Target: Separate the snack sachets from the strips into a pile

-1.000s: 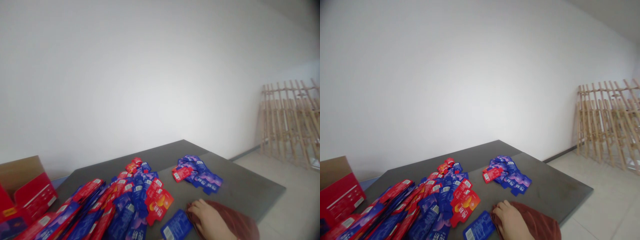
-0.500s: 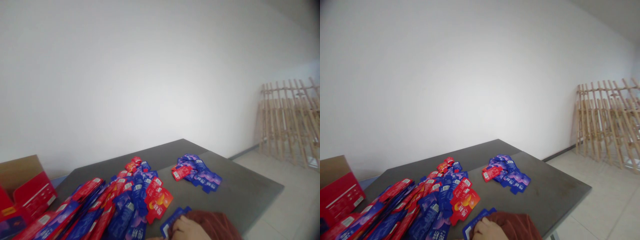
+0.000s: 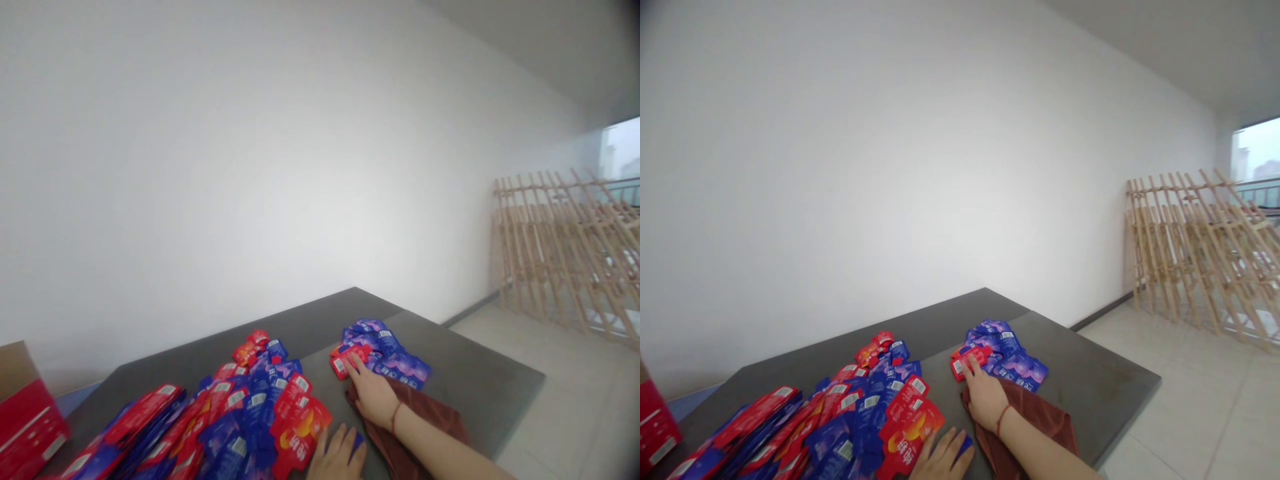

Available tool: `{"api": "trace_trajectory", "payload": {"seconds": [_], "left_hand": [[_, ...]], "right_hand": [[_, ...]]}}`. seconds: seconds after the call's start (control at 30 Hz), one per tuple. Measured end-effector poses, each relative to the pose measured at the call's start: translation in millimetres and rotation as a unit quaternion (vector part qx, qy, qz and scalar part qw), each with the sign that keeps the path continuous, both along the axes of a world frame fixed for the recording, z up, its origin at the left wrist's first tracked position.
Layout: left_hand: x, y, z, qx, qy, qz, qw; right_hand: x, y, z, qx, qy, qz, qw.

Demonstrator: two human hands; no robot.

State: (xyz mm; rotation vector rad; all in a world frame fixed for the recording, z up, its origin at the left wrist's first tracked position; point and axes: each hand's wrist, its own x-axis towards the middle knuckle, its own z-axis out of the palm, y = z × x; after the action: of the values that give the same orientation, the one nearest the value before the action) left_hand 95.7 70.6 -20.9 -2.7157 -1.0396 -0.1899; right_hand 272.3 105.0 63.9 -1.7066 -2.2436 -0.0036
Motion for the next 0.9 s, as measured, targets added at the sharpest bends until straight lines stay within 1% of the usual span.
{"api": "trace_trajectory", "payload": {"seconds": [0.03,0.1,0.17,0.2,0.23,0.3,0.37,0.47,0.57,0.6,0.63,0.67,0.73,0.8,0.9], "left_hand": [[-8,-1,9.9,-0.025,0.002,0.036,0.999],[-28,-4,36.1,-0.082,0.004,0.070,0.994],[-47,-9,62.4,-0.105,0.018,0.124,0.986],[-54,-11,73.0,-0.104,0.021,0.148,0.983],[-60,-13,81.1,-0.097,0.024,0.170,0.980],[-69,-13,90.0,-0.074,0.023,0.198,0.977],[-75,-11,91.1,-0.061,0.021,0.209,0.976],[-77,-9,87.8,-0.056,0.003,0.209,0.976],[-77,-12,86.9,-0.043,-0.019,0.200,0.979],[-77,-14,87.4,-0.040,-0.020,0.202,0.978],[-77,-17,88.0,-0.038,-0.019,0.204,0.978],[-76,-21,88.4,-0.037,-0.017,0.205,0.978],[-72,-29,87.6,-0.047,-0.016,0.186,0.981],[-64,-36,84.3,-0.072,-0.019,0.125,0.989],[-51,-42,77.0,-0.113,-0.022,0.019,0.993]], "right_hand": [[-4,9,5.1,-0.015,-0.010,-0.009,1.000],[-12,26,16.0,-0.052,-0.032,-0.027,0.998],[-19,41,25.7,-0.087,-0.053,-0.028,0.994],[-22,47,29.7,-0.103,-0.063,-0.021,0.992],[-24,49,33.0,-0.118,-0.072,-0.011,0.990],[-26,47,37.5,-0.137,-0.085,0.017,0.987],[-24,34,39.0,-0.139,-0.088,0.062,0.984],[-17,1,35.1,-0.129,-0.078,0.156,0.976],[-8,-35,24.3,-0.103,-0.040,0.294,0.949],[-5,-45,20.1,-0.091,-0.024,0.331,0.939],[-3,-55,16.2,-0.080,-0.008,0.355,0.931],[0,-64,13.2,-0.069,0.006,0.359,0.931],[7,-77,10.8,-0.054,0.031,0.328,0.943],[14,-83,14.4,-0.039,0.054,0.276,0.959],[26,-85,29.1,-0.009,0.077,0.194,0.978]]}}
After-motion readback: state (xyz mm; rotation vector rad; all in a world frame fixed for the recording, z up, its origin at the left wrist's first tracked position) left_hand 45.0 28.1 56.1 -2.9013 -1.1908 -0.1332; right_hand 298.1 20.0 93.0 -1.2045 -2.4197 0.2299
